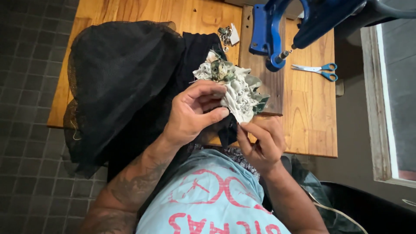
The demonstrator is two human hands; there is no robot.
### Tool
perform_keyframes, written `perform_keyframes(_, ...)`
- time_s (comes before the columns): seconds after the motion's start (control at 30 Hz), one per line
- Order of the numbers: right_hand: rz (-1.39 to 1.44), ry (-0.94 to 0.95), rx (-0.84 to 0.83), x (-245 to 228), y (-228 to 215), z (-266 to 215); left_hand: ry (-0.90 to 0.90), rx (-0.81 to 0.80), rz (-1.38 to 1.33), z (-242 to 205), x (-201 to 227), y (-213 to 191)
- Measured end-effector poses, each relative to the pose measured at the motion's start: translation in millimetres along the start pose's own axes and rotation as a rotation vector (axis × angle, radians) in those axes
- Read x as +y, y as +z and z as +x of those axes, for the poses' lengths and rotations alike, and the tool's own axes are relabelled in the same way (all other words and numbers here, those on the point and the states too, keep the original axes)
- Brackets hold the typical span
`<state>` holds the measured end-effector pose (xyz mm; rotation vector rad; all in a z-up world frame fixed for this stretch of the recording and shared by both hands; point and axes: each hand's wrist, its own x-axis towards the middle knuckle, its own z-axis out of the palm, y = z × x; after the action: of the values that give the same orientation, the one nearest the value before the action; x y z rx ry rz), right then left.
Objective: Using a hand press and manual manipulation to attach and detail decorative elements on a garment
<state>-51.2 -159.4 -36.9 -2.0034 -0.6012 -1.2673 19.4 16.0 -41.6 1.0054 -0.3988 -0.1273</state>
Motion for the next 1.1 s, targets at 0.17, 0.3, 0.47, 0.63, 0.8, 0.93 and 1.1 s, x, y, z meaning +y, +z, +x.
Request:
perform_keyframes(0.17,0.019,-0.001,0.002,0,5,-8,-0.004,0.021,0.009,0,4,11)
perform_keyframes(0.3,0.043,-0.032,-0.005,-5,7,-5,-0.005,0.033,0.058,-2,10,18)
perform_keyframes(0.47,0.084,0.064,-0.04,-13,7,2,-0.005,0.044,0.128,-3,22,23)
perform_keyframes(0.63,0.082,0.068,-0.037,-12,6,2,0.023,0.056,0.215,-2,22,28)
perform_keyframes(0.8,0.081,0.047,-0.021,-13,5,4,0.024,0.056,0.204,0,22,32)
perform_keyframes(0.93,0.087,0.057,-0.03,-13,2,5,0.004,0.051,0.193,1,19,34)
perform_keyframes(1.1,0.132,0.218,-0.063,-17,-9,9,-0.017,0.026,0.184,4,20,35)
